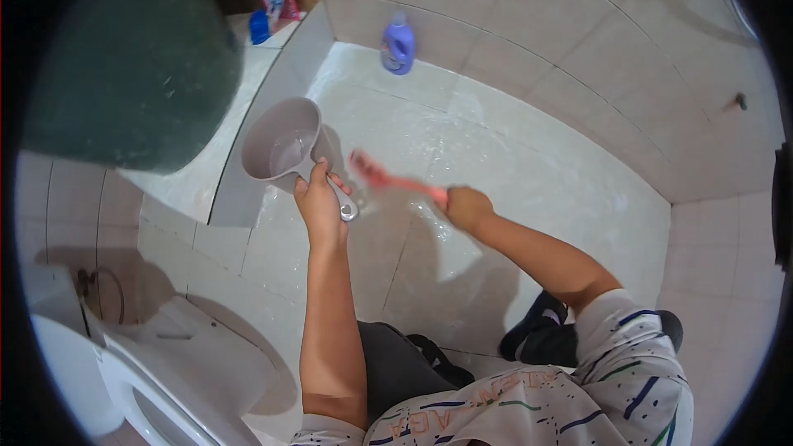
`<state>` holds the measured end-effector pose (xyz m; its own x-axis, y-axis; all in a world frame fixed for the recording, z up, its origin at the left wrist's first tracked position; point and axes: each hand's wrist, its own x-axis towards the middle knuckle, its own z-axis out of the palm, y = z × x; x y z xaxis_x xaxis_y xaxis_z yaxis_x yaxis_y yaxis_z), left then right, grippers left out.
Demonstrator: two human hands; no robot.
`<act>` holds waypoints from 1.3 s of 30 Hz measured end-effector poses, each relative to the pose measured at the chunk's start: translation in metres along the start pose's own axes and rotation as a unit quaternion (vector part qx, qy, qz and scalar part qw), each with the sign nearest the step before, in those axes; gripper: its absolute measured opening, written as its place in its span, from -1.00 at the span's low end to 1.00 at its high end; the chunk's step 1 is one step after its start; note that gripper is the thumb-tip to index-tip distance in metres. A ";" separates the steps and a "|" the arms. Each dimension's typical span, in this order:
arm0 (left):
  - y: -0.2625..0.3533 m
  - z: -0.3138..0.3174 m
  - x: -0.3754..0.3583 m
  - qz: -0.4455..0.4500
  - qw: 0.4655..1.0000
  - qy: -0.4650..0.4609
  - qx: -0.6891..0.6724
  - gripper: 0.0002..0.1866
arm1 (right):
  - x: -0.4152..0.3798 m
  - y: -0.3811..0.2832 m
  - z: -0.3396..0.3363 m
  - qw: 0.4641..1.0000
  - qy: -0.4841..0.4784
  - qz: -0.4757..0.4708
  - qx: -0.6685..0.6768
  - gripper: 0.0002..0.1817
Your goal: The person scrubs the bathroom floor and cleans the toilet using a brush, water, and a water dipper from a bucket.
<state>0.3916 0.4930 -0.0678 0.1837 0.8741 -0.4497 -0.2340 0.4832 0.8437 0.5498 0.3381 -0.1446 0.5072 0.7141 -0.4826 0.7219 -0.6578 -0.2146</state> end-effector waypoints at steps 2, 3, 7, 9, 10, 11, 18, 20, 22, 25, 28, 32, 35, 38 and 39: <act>-0.007 0.012 0.002 -0.009 1.000 -0.020 0.010 -0.86 | -0.043 0.031 -0.013 0.997 -0.059 -0.019 -0.042 -0.59; -0.010 0.018 0.001 -0.013 0.999 -0.025 0.016 -0.86 | -0.061 0.056 -0.022 0.993 -0.098 -0.012 -0.068 -0.59; -0.034 0.047 0.003 -0.021 0.997 -0.071 0.025 -0.86 | -0.076 0.177 -0.038 0.977 0.009 0.203 -0.065 -0.52; -0.049 0.069 -0.006 -0.022 0.996 -0.078 0.041 -0.86 | -0.061 0.202 -0.035 0.950 0.089 0.298 -0.002 -0.50; -0.059 0.083 -0.010 -0.028 0.994 -0.094 0.049 -0.86 | -0.054 0.203 -0.020 0.941 0.111 0.315 0.054 -0.50; -0.068 0.098 -0.014 -0.019 0.995 -0.098 0.027 -0.85 | -0.043 0.198 -0.005 0.928 0.136 0.330 0.109 -0.51; -0.118 0.179 -0.088 -0.045 0.977 -0.209 -0.020 -0.77 | -0.183 0.127 0.034 0.963 -0.025 0.244 0.114 -0.52; -0.134 0.175 -0.096 -0.067 0.963 -0.262 0.008 -0.78 | -0.227 0.164 0.031 0.948 -0.066 0.303 0.071 -0.51; -0.138 0.170 -0.097 -0.063 0.948 -0.309 0.028 -0.79 | -0.252 0.217 0.031 0.925 -0.031 0.373 0.071 -0.51; -0.143 0.156 -0.104 -0.010 0.913 -0.381 0.147 -0.84 | -0.239 0.261 0.026 0.879 0.059 0.459 0.116 -0.50; -0.139 0.151 -0.125 -0.063 0.908 -0.371 0.185 -0.86 | -0.201 0.256 0.057 0.879 0.145 0.419 0.176 -0.50; -0.131 0.146 -0.153 -0.092 0.901 -0.348 0.241 -0.86 | -0.242 0.244 0.025 0.965 0.004 0.251 0.072 -0.51; -0.129 0.121 -0.161 -0.079 0.884 -0.347 0.302 -0.86 | -0.305 0.314 0.037 0.959 -0.062 0.274 0.028 -0.55; -0.114 0.097 -0.173 -0.085 0.868 -0.347 0.344 -0.87 | -0.353 0.393 0.033 0.933 0.028 0.359 0.010 -0.56; -0.111 0.092 -0.177 -0.088 0.862 -0.343 0.362 -0.87 | -0.352 0.422 0.040 0.908 0.043 0.414 0.044 -0.55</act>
<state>0.4724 0.2796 -0.0552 0.7353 0.4344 -0.5203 0.4678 0.2303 0.8533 0.6569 -0.2001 -0.0991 0.8964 -0.0203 -0.4428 0.0380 -0.9917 0.1225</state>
